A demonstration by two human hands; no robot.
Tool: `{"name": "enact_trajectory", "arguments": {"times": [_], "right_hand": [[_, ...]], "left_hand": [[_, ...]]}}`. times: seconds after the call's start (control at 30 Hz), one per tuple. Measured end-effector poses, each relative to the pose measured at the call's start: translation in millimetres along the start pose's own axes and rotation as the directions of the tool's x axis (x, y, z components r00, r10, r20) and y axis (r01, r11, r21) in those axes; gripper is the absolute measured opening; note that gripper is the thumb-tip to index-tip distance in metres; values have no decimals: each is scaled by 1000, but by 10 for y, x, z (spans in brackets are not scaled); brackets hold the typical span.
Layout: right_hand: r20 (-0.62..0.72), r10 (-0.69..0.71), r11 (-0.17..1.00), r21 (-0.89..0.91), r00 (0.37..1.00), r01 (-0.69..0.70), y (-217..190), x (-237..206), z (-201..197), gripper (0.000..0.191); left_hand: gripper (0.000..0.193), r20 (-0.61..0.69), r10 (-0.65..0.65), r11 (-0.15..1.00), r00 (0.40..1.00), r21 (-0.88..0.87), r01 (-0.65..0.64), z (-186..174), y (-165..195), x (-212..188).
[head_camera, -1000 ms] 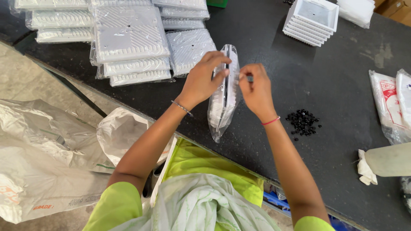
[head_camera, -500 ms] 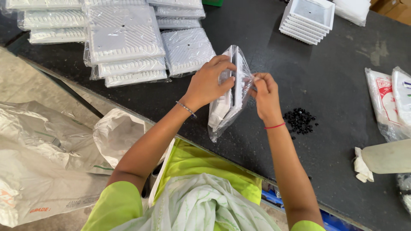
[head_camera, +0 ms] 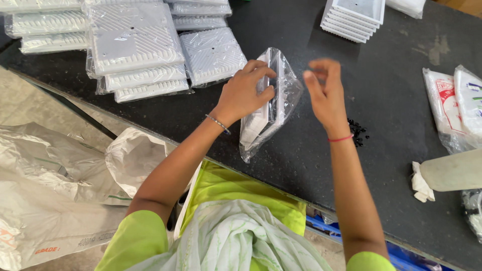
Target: The person sits at a factory workbench assembling white square plastic panels. They pick small black plastic parts from a pile on the table, press them into holes in each panel, stack the finished panels, and wrap some panels in clear plastic film before adding them to the stack.
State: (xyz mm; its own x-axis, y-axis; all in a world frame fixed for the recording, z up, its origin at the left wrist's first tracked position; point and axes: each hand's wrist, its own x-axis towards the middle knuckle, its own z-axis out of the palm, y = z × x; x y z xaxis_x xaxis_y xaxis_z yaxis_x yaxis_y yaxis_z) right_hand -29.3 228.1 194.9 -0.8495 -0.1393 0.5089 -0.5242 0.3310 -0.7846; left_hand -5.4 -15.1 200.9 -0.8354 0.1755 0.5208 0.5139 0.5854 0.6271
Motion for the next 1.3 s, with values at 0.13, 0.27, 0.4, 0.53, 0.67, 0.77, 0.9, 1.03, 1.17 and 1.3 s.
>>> {"name": "enact_trajectory", "arguments": {"times": [0.13,0.27,0.4,0.53,0.67,0.77,0.9,1.03,1.17,1.3], "right_hand": [[225,-130,941,-278,966,192,-380,133,135,34],[120,-88,966,-232,989,114,-528,218,193,13],[38,-123,989,-73,992,125,-551,260,194,9],[21,-42,993,111,999,40,-574,310,241,10],[65,-50,983,177,997,38,-623,295,241,7],[67,-51,984,177,996,39,-648,290,209,6],[68,-45,972,233,997,28,-653,278,201,6],[78,-44,974,227,996,25,-665,244,183,6],[70,-32,980,199,997,17,-685,230,137,6],[76,-50,981,189,996,35,-654,190,127,6]], "left_hand": [[34,39,-4,1000,999,13,3,-15,20,18],[39,77,-97,991,992,96,89,-71,-36,52],[38,69,-92,976,993,202,77,-164,-155,125],[30,126,-123,976,984,193,97,-184,-171,194],[22,102,-74,956,992,292,42,-158,-132,230],[25,15,46,986,999,159,-48,-162,-145,235],[29,17,148,985,989,-89,-146,-130,-134,240],[15,-63,2,987,998,158,8,-81,-47,273],[26,-64,84,996,994,35,-82,-89,-36,302],[16,-202,164,970,965,211,-121,95,-80,348]]}}
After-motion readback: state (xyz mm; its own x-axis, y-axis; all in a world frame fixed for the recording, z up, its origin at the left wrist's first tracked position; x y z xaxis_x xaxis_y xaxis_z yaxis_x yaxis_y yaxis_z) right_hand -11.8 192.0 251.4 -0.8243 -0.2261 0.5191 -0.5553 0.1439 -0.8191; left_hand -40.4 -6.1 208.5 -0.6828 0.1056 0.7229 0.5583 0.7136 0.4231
